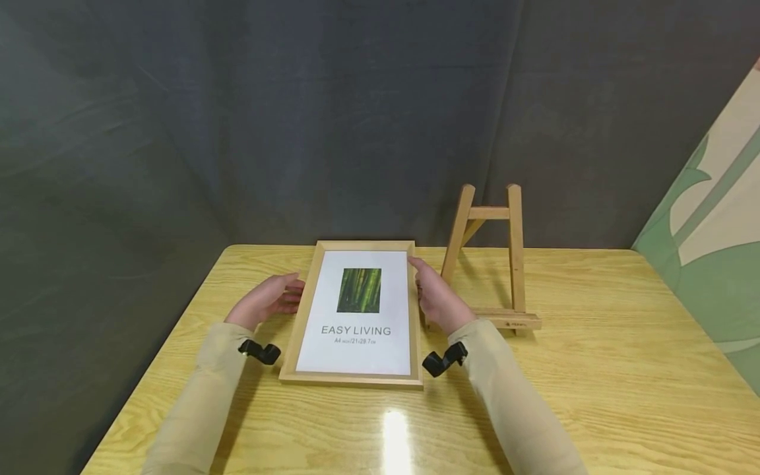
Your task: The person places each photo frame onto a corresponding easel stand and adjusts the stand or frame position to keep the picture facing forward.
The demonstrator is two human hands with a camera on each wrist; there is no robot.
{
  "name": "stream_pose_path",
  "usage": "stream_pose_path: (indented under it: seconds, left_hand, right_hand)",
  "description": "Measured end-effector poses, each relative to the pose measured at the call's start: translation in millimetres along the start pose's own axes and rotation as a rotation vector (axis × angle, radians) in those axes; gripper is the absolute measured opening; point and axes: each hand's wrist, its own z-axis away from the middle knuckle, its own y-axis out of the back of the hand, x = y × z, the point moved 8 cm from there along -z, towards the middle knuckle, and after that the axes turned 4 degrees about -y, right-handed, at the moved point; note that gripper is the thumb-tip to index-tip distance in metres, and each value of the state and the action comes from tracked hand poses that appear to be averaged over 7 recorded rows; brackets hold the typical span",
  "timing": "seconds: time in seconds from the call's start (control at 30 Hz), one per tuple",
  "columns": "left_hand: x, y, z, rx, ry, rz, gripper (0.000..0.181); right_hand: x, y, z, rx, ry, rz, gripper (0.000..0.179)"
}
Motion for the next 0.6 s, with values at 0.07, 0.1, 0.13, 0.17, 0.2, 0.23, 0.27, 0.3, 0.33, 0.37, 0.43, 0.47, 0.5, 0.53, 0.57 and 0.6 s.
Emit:
stream_pose_path:
  seconds: [0.07, 0.1, 0.13, 0.17, 0.2, 0.23, 0.27, 0.3, 0.33, 0.37, 0.43, 0.47, 0.5, 0.53, 0.57, 0.6]
  left_hand:
    - [-1.6, 0.3, -1.7, -0.006, 0.002, 0.01, 0.043]
    - [-4.7, 0.7, -5.0, -0.015, -0.005, 0.025, 0.042]
    - [-6.4, 2.1, -5.5, -0.017, -0.006, 0.032, 0.041]
    - [-6.5, 3.3, -4.4, -0.019, -0.009, 0.035, 0.04]
    - [-5.5, 3.7, -2.0, -0.024, -0.012, 0.041, 0.04]
    - [-4.5, 4.5, 0.6, -0.027, -0.011, 0.04, 0.04]
    - [-4.1, 5.6, 2.6, -0.031, -0.014, 0.041, 0.041]
    - [-3.2, 6.4, 4.6, -0.037, -0.022, 0.044, 0.043]
    - [0.6, 6.4, 10.4, -0.042, -0.023, 0.041, 0.044]
    - [2.0, 6.6, 13.1, -0.046, -0.025, 0.041, 0.045]
    - [3.1, 7.4, 16.1, -0.051, -0.033, 0.048, 0.047]
    - [4.0, 7.5, 17.9, -0.056, -0.043, 0.056, 0.048]
    - [5.4, 7.5, 20.3, -0.057, -0.052, 0.061, 0.048]
    - [6.0, 8.2, 21.7, -0.053, -0.06, 0.067, 0.047]
    - [6.4, 8.8, 22.4, -0.046, -0.07, 0.074, 0.046]
    - [7.8, 9.4, 24.1, -0.04, -0.086, 0.08, 0.045]
  right_hand:
    - [-0.7, 0.5, 0.3, -0.005, 0.008, -0.013, 0.075]
    - [-1.2, 1.1, 0.6, -0.003, 0.013, -0.017, 0.074]
    - [-2.0, 0.6, 1.1, -0.004, 0.02, -0.021, 0.074]
    - [-3.1, 0.1, 1.8, -0.004, 0.03, -0.021, 0.074]
    - [-4.4, -0.5, 2.5, -0.005, 0.042, -0.019, 0.073]
    - [-5.7, -1.1, 3.2, -0.006, 0.054, -0.021, 0.072]
    - [-7.1, -1.7, 4.1, -0.009, 0.065, -0.02, 0.072]
    - [-8.7, -2.6, 4.8, -0.014, 0.078, -0.019, 0.071]
    - [-10.3, -3.6, 5.7, -0.019, 0.09, -0.015, 0.07]
    - [-12.1, -4.6, 6.9, -0.025, 0.104, -0.007, 0.069]
    - [-15.0, -6.0, 8.6, -0.038, 0.127, -0.008, 0.068]
    - [-16.4, -6.5, 9.5, -0.039, 0.135, -0.009, 0.068]
    - [-17.6, -6.9, 10.1, -0.041, 0.143, -0.007, 0.069]
    - [-18.5, -7.4, 10.8, -0.042, 0.15, -0.005, 0.069]
    - [-19.6, -7.9, 11.4, -0.042, 0.159, -0.006, 0.07]
    - [-20.4, -8.3, 11.9, -0.041, 0.167, -0.007, 0.07]
